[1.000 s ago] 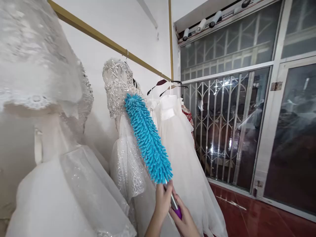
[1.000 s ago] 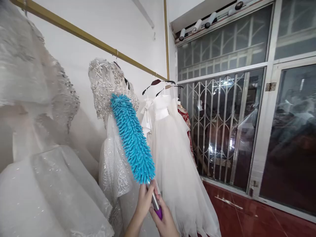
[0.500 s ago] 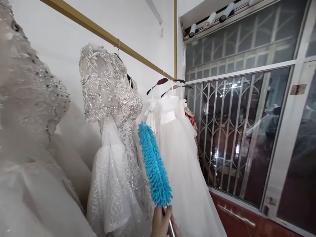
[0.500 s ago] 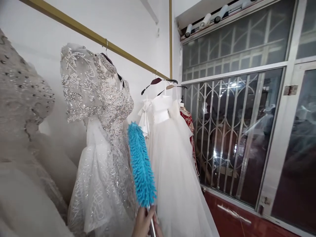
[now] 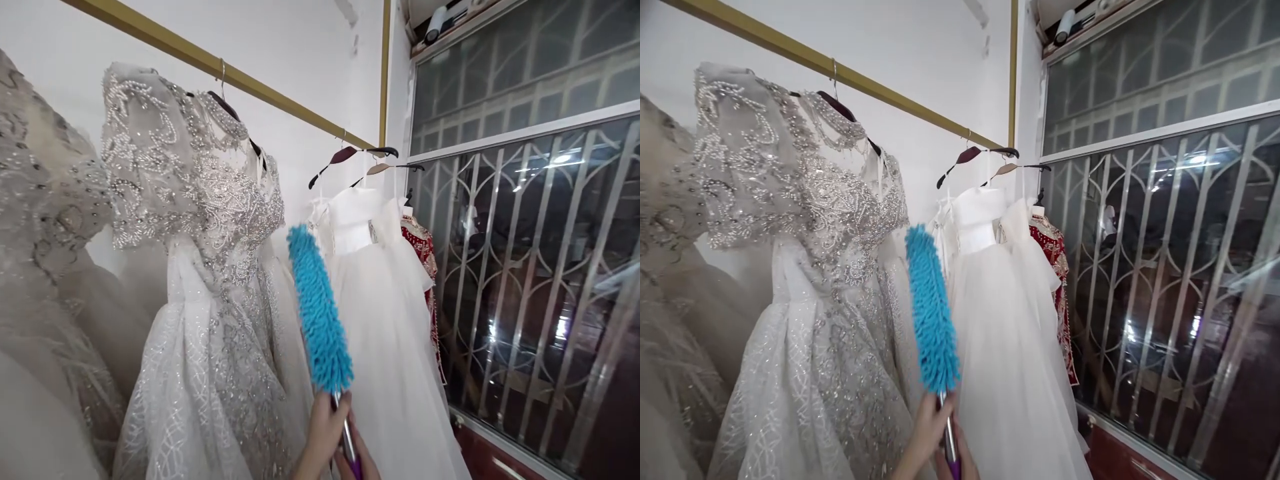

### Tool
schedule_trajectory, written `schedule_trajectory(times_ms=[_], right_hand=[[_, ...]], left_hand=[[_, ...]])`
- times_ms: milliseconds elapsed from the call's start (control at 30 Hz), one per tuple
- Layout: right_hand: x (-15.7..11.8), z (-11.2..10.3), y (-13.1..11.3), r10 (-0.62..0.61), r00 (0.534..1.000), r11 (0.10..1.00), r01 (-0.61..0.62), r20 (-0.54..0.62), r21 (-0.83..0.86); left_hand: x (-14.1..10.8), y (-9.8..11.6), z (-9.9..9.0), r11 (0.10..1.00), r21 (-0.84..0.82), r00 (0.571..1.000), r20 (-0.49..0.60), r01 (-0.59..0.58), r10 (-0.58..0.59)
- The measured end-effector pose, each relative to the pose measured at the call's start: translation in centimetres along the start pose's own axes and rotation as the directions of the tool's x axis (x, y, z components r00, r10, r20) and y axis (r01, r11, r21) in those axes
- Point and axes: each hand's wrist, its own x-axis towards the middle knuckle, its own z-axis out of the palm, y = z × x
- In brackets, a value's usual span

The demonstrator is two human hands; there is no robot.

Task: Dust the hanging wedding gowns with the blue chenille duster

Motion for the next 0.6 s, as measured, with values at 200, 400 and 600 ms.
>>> schedule_trajectory(times_ms=[200,400,600], right_hand=[[8.7,0.0,-8.7,-0.124,0.983,0.99,0.113,0.137,0.084],[12.2,-0.5,-9.1,-0.185,0.962,0.98,0.167,0.2,0.104],[17.0,-2.1,-13.5,-0.227,0.952,0.973,0.211,0.203,0.098]], left_hand=[[6.8,11.2,-0.3,0.972,-0.006,0.971,0.021,-0.237,0.237],[9.5,11.0,0.1,0.965,0.004,0.965,0.025,-0.262,0.262],[14.1,15.8,1.6,0.933,-0.012,0.931,0.063,-0.359,0.359]])
